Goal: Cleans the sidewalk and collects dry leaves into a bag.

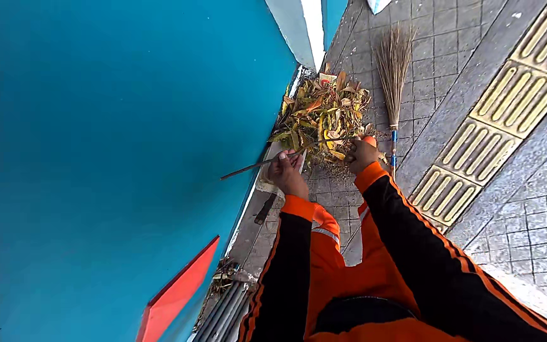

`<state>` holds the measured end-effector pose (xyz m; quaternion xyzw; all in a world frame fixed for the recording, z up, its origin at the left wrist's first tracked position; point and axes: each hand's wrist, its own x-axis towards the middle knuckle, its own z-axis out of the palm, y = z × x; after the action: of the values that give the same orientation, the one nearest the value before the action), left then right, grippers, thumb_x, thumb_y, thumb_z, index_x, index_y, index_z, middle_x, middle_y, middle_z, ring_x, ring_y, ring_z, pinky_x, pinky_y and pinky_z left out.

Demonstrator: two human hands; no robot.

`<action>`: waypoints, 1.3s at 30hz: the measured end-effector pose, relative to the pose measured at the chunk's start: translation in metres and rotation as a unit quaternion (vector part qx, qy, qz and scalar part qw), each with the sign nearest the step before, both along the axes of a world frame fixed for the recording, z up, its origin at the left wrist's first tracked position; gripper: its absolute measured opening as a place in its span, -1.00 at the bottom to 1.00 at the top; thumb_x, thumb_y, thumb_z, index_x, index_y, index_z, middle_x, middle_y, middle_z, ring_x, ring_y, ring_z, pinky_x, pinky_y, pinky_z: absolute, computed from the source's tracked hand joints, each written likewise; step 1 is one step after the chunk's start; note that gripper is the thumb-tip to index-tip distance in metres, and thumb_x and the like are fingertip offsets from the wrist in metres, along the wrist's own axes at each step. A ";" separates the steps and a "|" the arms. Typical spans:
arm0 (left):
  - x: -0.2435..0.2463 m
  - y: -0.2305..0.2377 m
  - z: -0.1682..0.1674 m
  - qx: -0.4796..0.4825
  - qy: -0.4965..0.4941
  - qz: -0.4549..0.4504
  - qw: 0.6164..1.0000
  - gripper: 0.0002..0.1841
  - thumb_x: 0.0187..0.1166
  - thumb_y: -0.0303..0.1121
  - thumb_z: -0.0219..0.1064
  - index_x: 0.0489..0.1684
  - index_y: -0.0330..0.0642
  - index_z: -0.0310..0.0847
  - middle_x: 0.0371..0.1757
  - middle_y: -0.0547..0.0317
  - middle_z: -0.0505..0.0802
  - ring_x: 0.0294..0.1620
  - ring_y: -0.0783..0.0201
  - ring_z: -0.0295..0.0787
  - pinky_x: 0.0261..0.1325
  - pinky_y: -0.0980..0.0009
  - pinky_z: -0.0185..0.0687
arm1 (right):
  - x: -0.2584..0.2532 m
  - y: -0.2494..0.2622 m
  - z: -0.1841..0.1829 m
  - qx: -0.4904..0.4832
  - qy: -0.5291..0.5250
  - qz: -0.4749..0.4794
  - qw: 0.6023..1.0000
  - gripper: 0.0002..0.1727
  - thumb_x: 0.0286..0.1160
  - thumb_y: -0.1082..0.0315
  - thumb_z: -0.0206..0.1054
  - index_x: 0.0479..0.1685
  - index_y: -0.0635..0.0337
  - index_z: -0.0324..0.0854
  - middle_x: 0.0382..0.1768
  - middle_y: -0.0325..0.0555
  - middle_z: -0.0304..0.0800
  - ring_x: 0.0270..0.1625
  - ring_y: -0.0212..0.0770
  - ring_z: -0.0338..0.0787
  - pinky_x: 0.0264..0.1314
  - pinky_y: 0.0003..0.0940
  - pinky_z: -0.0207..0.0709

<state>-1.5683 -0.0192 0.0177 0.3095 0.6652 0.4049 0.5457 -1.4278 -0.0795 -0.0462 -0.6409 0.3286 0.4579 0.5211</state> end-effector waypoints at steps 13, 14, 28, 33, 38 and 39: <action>0.036 0.025 0.025 -0.111 0.048 -0.225 0.967 -0.66 0.91 -0.17 0.00 0.20 -0.26 0.55 -0.07 0.04 0.87 -0.24 0.24 0.91 -0.06 0.29 0.89 | 0.055 0.000 0.011 0.079 -0.480 0.691 0.535 -0.60 0.76 0.24 0.20 0.50 -0.02 0.67 0.21 0.16 0.82 0.43 0.24 0.71 0.66 0.38 0.24; 0.039 0.028 0.031 -0.141 0.115 -0.300 0.936 -0.59 0.92 -0.12 -0.02 0.24 -0.31 0.55 -0.09 -0.01 0.87 -0.29 0.22 0.91 -0.14 0.28 0.89 | 0.065 0.003 0.006 0.083 -0.445 0.719 0.528 -0.63 0.77 0.29 0.18 0.42 0.01 0.72 0.13 0.19 0.83 0.32 0.24 0.77 0.46 0.28 0.51; 0.054 0.040 -0.019 -0.108 0.291 -0.407 0.859 -0.51 0.93 -0.17 -0.14 -0.17 -0.37 0.61 -0.39 -0.06 0.63 -0.38 0.08 0.56 -0.18 0.11 0.53 | 0.090 -0.019 -0.018 0.038 -0.228 0.396 0.889 -0.56 0.92 0.22 -0.08 0.07 0.29 0.71 -0.50 -0.06 0.56 -0.50 -0.16 0.52 -0.35 -0.15 0.47; 0.083 0.018 -0.042 -0.182 0.000 -0.189 0.965 -0.57 0.94 -0.15 -0.12 0.28 -0.24 0.61 -0.06 0.14 0.75 -0.09 0.29 0.72 0.05 0.27 0.70 | 0.062 -0.004 -0.005 0.161 -0.154 0.265 0.938 -0.61 0.92 0.24 -0.04 0.21 0.28 0.68 -0.29 -0.16 0.79 -0.34 -0.34 0.76 -0.21 -0.37 0.72; 0.117 0.007 -0.045 -0.157 0.035 -0.367 0.916 -0.55 0.90 -0.15 0.00 0.63 -0.09 0.48 0.36 -0.04 0.78 0.34 0.14 0.72 0.37 0.09 0.66 | 0.046 0.014 -0.005 0.169 -0.178 0.223 0.943 -0.67 0.87 0.32 0.05 0.13 0.31 0.71 -0.22 -0.08 0.82 -0.21 -0.31 0.78 -0.02 -0.30 0.71; 0.118 0.007 -0.043 -0.143 0.098 -0.421 0.890 -0.50 0.88 -0.15 0.04 0.73 -0.11 0.34 0.30 -0.11 0.80 0.29 0.08 0.76 0.37 0.07 0.64 | 0.051 0.016 -0.005 0.178 -0.179 0.184 0.950 -0.66 0.89 0.33 -0.01 0.16 0.30 0.67 -0.26 -0.13 0.82 -0.24 -0.35 0.77 -0.06 -0.35 0.69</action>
<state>-1.4503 -0.0124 -0.0254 0.5176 0.5730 0.0053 0.6354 -1.3771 -0.0633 -0.0516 -0.6584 0.0198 0.4749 0.5836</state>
